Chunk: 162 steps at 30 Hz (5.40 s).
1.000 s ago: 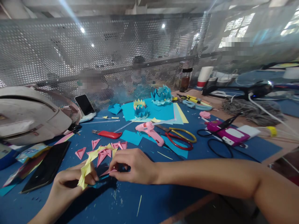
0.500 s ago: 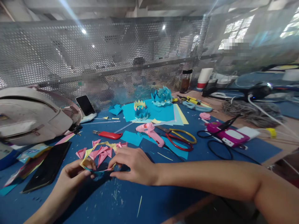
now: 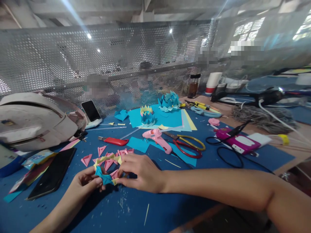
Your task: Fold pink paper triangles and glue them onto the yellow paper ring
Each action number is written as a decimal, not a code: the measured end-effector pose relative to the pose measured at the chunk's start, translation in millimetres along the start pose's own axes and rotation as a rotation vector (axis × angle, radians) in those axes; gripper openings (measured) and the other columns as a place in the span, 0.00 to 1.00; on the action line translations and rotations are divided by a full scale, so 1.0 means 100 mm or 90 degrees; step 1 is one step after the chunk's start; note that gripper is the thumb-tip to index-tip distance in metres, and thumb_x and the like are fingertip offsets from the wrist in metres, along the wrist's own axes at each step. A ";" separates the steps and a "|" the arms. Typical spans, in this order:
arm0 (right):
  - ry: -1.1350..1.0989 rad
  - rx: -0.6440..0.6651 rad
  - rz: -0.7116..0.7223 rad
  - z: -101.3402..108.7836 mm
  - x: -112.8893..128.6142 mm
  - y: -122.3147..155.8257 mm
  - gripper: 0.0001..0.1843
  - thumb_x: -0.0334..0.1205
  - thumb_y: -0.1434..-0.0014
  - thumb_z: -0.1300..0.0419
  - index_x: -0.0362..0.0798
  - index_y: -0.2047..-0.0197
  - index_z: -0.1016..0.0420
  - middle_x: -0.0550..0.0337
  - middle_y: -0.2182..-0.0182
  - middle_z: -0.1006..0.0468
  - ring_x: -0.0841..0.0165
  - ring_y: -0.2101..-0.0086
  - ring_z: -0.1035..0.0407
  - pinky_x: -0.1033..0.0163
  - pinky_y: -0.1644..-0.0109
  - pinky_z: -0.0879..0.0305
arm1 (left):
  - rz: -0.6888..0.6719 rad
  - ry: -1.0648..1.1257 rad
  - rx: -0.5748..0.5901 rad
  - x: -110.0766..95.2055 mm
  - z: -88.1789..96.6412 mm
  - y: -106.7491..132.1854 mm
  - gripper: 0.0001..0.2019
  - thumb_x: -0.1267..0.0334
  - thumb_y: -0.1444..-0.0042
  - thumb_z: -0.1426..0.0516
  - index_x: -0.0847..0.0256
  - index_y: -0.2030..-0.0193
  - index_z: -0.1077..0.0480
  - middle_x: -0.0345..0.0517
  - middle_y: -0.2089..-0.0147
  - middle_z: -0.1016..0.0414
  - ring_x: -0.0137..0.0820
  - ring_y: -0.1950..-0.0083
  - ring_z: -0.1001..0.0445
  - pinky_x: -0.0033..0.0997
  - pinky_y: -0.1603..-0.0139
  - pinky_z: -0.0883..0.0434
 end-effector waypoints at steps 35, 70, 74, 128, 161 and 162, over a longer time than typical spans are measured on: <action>0.103 -0.011 -0.190 0.08 -0.40 -0.01 0.13 0.33 0.33 0.49 0.48 0.46 0.36 0.50 0.48 0.29 0.59 0.47 0.37 0.49 0.41 0.39 | 0.037 0.014 0.171 -0.01 -0.11 0.06 0.18 0.49 0.50 0.31 0.63 0.71 0.26 0.45 0.77 0.20 0.33 0.76 0.21 0.26 0.74 0.29; 0.025 -0.007 -0.181 0.09 -0.45 -0.04 0.15 0.23 0.39 0.44 0.48 0.51 0.33 0.59 0.60 0.24 0.69 0.60 0.29 0.62 0.54 0.31 | -0.136 -0.120 -0.143 -0.35 0.17 0.14 0.28 0.47 0.35 0.46 0.60 0.84 0.37 0.39 0.84 0.35 0.22 0.85 0.40 0.23 0.83 0.42; -0.035 -0.124 -0.057 0.20 -0.18 -0.06 0.09 0.26 0.36 0.43 0.49 0.55 0.31 0.59 0.62 0.24 0.68 0.61 0.29 0.62 0.54 0.32 | -0.217 -0.256 -0.127 -0.48 0.09 0.14 0.12 0.53 0.38 0.41 0.59 0.64 0.25 0.41 0.70 0.23 0.28 0.71 0.26 0.23 0.71 0.30; -0.320 -0.021 -0.328 -0.13 -0.24 -0.02 0.16 0.51 0.49 0.27 0.46 0.68 0.21 0.62 0.71 0.21 0.73 0.72 0.32 0.68 0.70 0.42 | -0.235 -0.333 -0.112 -0.59 -0.20 0.15 0.06 0.61 0.45 0.36 0.57 0.70 0.19 0.42 0.72 0.21 0.31 0.69 0.26 0.27 0.65 0.32; -0.375 -0.085 -0.320 -0.07 -0.29 -0.03 0.18 0.53 0.47 0.29 0.46 0.69 0.20 0.63 0.74 0.24 0.72 0.73 0.33 0.67 0.69 0.38 | -0.187 -0.355 -0.113 -0.56 -0.20 0.16 0.08 0.59 0.44 0.38 0.58 0.71 0.22 0.44 0.69 0.20 0.34 0.65 0.24 0.29 0.61 0.29; -0.387 -0.084 -0.318 -0.07 -0.28 -0.03 0.17 0.53 0.48 0.29 0.46 0.69 0.19 0.63 0.74 0.23 0.72 0.73 0.32 0.67 0.69 0.37 | -0.181 -0.338 -0.118 -0.55 -0.19 0.16 0.09 0.58 0.44 0.38 0.59 0.71 0.22 0.44 0.70 0.20 0.34 0.65 0.24 0.30 0.61 0.29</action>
Point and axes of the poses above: each hand's wrist, its own y-axis away from the middle knuckle, its own z-axis out of the back of the hand, x = y × z, the point moved 7 cm from there along -y, towards the middle knuckle
